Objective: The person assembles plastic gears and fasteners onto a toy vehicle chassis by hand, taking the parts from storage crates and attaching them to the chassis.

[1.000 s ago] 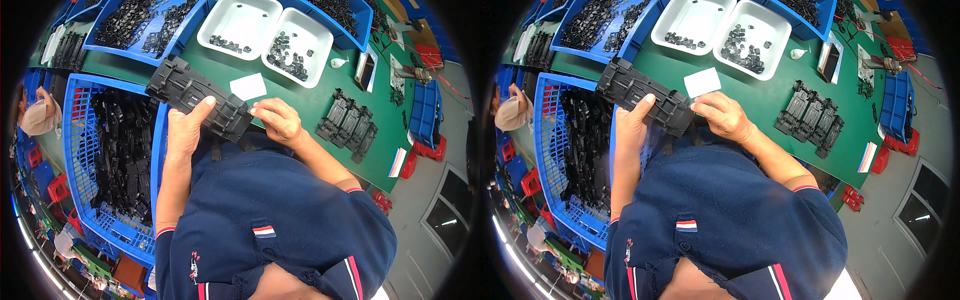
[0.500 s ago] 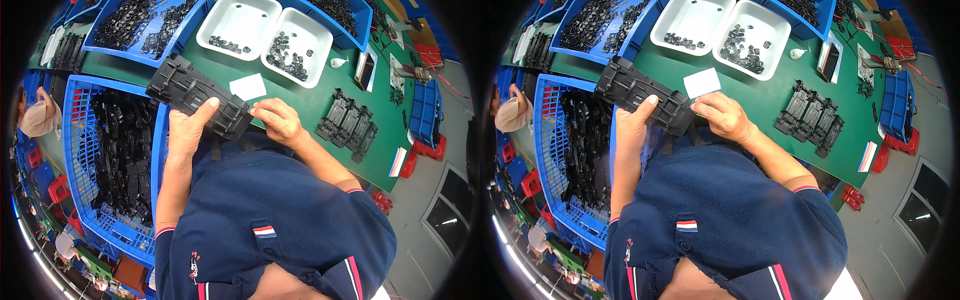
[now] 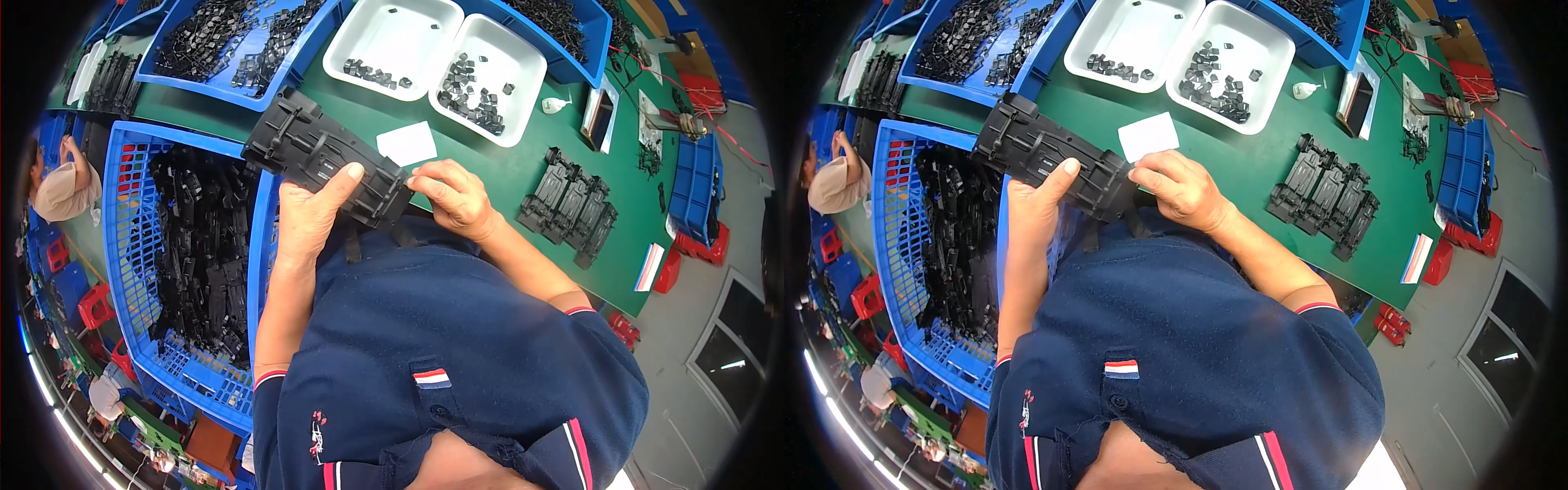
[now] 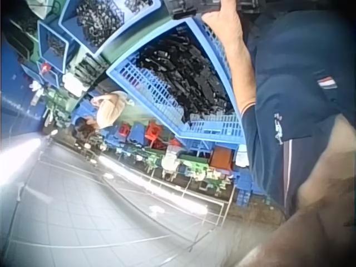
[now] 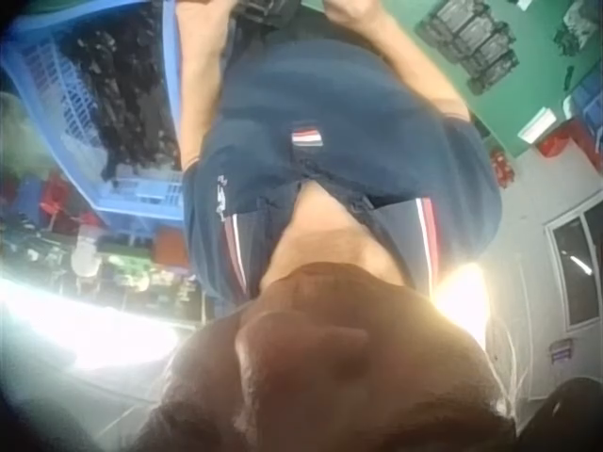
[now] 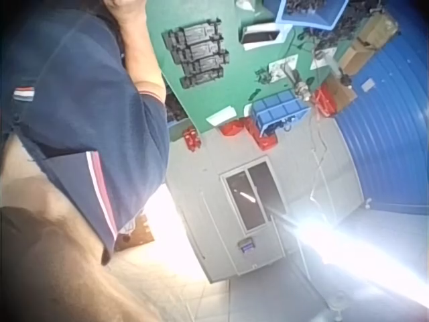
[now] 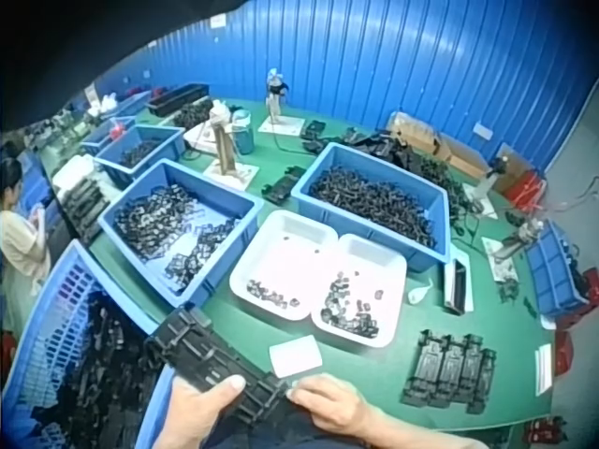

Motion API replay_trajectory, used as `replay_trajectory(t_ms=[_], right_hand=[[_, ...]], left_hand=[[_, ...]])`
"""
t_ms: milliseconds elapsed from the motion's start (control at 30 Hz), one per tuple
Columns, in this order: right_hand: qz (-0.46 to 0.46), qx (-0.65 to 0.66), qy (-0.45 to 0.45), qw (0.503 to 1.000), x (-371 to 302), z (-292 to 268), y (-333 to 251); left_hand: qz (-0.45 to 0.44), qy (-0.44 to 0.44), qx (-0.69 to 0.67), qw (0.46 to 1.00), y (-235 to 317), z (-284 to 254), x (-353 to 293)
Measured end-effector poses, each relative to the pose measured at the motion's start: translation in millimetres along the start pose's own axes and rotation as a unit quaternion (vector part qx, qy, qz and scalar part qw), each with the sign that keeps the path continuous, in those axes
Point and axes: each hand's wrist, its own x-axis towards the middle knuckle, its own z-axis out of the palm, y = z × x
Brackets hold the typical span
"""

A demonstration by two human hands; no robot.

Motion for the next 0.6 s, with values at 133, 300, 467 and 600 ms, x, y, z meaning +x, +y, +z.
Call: replay_trajectory(t_ms=[133, 300, 467, 600], right_hand=[[0.002, 0.003, 0.002, 1.0, 1.6, 0.7, 0.7], [0.003, 0.004, 0.003, 1.0, 1.1, 3.0, 3.6], [0.047, 0.04, 0.023, 0.998, -2.8, 4.8, 3.8], [0.212, 0.069, 0.094, 0.97, -16.5, 7.5, 7.4]], left_hand=[[0.008, -0.003, 0.0, 1.0, -0.2, -1.4, 0.6], [0.01, -0.01, -0.001, 1.0, -0.7, -3.3, 3.3], [-0.013, 0.003, -0.007, 1.0, -11.1, -11.4, 6.8], [-0.036, 0.029, -0.014, 0.999, -18.0, -16.6, 8.8]])
